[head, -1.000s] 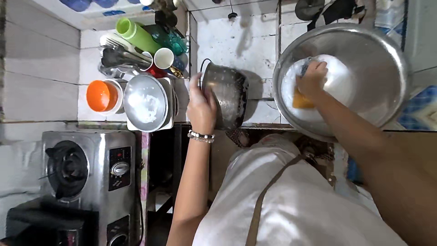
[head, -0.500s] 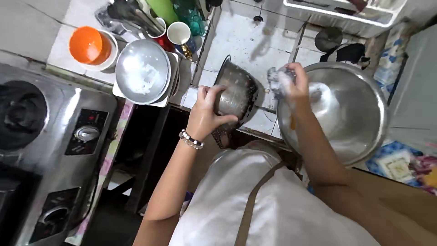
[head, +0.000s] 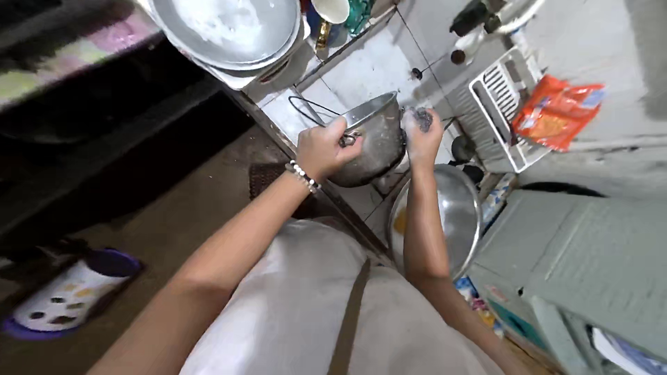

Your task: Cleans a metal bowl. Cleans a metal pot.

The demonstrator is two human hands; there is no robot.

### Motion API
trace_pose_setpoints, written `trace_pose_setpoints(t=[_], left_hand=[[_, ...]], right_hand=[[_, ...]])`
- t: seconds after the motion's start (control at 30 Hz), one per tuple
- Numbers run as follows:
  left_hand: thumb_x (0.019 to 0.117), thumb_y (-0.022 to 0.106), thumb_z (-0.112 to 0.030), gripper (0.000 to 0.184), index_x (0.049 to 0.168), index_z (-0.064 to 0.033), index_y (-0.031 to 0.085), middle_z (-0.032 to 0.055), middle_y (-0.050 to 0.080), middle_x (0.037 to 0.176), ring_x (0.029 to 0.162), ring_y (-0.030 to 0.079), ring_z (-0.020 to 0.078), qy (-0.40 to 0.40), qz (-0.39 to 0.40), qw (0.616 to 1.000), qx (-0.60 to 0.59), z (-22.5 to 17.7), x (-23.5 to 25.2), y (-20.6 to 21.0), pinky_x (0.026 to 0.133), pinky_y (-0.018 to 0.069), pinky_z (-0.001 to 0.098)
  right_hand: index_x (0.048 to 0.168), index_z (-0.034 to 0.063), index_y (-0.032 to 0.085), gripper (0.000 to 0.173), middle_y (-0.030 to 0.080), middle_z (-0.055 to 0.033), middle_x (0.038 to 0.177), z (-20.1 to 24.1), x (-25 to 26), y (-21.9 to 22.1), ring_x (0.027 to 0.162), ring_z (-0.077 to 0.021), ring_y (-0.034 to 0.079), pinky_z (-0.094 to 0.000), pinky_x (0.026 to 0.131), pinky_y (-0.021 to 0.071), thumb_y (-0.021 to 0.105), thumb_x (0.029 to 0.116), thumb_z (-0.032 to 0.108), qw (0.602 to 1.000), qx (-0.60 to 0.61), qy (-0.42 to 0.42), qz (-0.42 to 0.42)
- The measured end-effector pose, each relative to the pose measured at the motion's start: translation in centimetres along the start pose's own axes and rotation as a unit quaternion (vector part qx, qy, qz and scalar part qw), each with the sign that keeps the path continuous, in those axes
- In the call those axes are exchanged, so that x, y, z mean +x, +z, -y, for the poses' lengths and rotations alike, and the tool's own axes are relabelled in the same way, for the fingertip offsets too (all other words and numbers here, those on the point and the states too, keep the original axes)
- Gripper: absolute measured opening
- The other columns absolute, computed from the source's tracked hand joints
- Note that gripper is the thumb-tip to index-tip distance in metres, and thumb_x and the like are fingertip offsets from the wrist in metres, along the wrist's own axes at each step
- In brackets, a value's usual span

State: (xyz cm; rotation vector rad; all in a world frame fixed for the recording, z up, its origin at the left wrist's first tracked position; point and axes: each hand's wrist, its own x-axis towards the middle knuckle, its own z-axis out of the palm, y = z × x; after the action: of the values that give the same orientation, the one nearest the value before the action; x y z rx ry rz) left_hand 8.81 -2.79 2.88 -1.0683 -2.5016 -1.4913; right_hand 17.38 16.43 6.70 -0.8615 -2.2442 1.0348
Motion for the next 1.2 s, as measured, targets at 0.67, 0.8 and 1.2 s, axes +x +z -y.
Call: trace_pose_setpoints(t=[0.67,0.8,1.2], left_hand=[[0.1005,0.044,-0.029,0.041,0.071,-0.0033,0.057,0.0131,0.055,0.061,0.059,0.060,0.0331,-0.011,0.118,0.992,0.034,-0.2,3.4,-4.1,0.052,0.0413,0.0512],[0.1026,0.042,-0.029,0.042,0.070,-0.0051,0.052,0.0113,0.052,0.063,0.062,0.057,0.0305,-0.042,0.204,0.978,0.018,-1.1,5.1,-4.4,0.056,0.0393,0.0500],[0.1037,0.041,-0.029,0.039,0.071,-0.0098,0.051,0.0045,0.045,0.061,0.059,0.050,0.0224,-0.061,0.237,0.969,-0.028,-1.7,5.8,-3.6,0.055,0.0374,0.0446]], right_hand=[[0.070,-0.0004,0.057,0.022,0.053,-0.0100,0.073,3.6,-3.4,3.3,0.070,-0.0164,0.055,-0.0246,0.063,0.0453,0.069,0.0833,0.013,0.958,-0.080,-0.275,-0.024],[0.065,0.0017,0.059,0.025,0.056,-0.0123,0.067,5.2,-6.3,4.8,0.060,-0.0236,0.058,-0.0339,0.053,0.0476,0.071,0.0811,0.017,0.926,-0.112,-0.361,0.003],[0.074,-0.0040,0.066,0.028,0.061,-0.0154,0.075,2.5,-4.3,2.3,0.071,-0.0232,0.062,-0.0343,0.065,0.0528,0.070,0.0881,0.020,0.960,-0.099,-0.262,-0.017]])
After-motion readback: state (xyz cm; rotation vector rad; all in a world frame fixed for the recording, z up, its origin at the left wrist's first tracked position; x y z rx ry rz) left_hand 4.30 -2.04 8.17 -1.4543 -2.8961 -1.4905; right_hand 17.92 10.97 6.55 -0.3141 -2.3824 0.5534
